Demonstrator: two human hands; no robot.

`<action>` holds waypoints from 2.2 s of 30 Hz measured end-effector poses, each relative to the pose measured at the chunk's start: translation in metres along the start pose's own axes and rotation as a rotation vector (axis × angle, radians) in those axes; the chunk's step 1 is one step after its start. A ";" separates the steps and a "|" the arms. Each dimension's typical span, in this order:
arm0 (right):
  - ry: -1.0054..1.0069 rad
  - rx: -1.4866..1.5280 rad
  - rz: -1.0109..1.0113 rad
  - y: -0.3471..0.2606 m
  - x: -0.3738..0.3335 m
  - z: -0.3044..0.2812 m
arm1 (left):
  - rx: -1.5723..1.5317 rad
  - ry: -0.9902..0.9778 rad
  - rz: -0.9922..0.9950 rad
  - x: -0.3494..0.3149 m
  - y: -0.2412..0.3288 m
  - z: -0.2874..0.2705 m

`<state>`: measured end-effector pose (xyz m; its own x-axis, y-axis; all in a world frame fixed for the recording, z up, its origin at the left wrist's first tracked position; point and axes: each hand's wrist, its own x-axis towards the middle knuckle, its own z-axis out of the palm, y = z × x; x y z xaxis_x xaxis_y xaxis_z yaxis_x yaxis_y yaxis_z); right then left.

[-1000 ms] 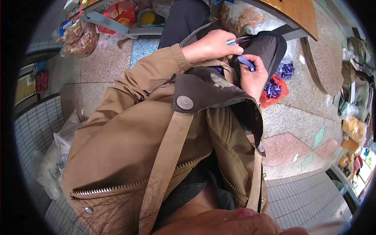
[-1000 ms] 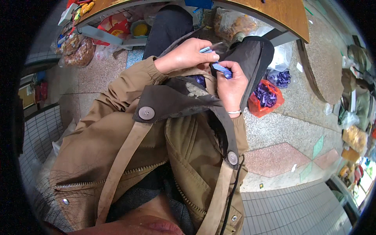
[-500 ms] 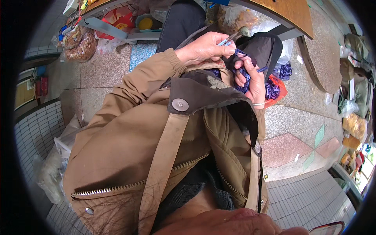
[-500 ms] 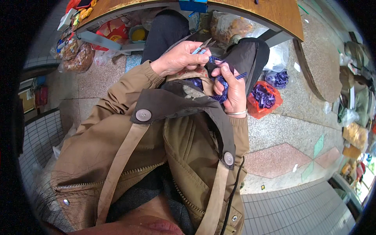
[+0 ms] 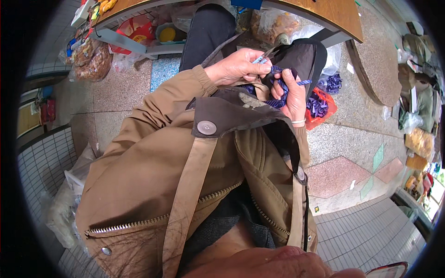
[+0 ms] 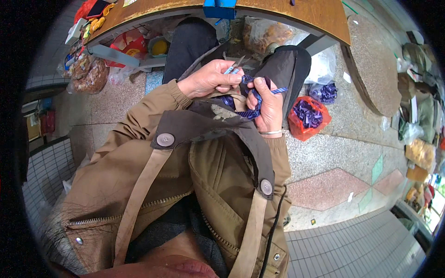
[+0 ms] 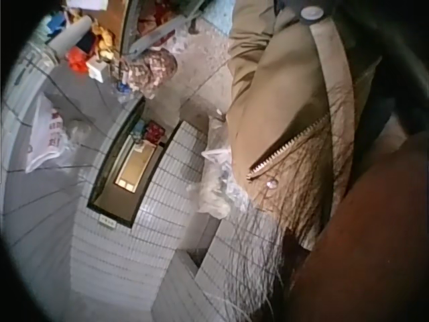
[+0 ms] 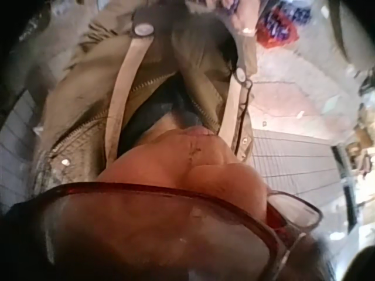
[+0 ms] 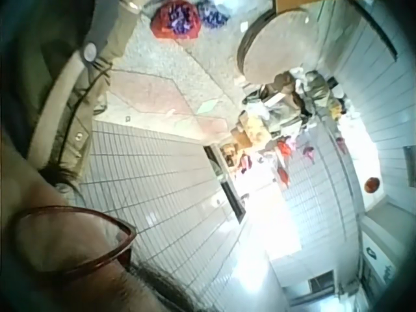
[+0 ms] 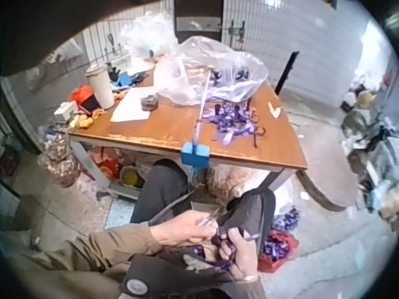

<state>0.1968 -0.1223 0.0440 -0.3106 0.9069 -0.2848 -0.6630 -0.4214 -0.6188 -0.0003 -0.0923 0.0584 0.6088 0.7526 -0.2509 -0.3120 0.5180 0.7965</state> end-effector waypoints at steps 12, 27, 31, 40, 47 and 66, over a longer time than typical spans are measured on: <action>-0.018 -0.100 -0.050 -0.001 -0.003 0.008 | 0.164 0.062 0.106 -0.002 -0.004 0.006; 0.171 -0.346 -0.205 0.014 0.001 0.013 | 0.113 0.101 0.091 -0.003 -0.003 0.022; 0.324 -0.529 -0.235 0.020 0.002 0.022 | 0.474 0.253 0.368 0.004 -0.012 0.022; 0.386 -0.671 -0.487 0.034 0.008 0.021 | 1.155 0.458 0.859 0.003 -0.013 0.024; 0.138 -0.515 -0.231 0.027 0.004 0.014 | 1.267 0.627 0.930 0.004 -0.012 0.015; 0.181 -0.339 -0.147 0.006 -0.004 0.013 | 1.254 0.478 0.775 -0.004 -0.004 0.025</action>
<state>0.1852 -0.1285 0.0509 -0.0843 0.9561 -0.2807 -0.4200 -0.2896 -0.8601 0.0167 -0.1072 0.0698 0.2347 0.8480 0.4752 0.5086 -0.5237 0.6834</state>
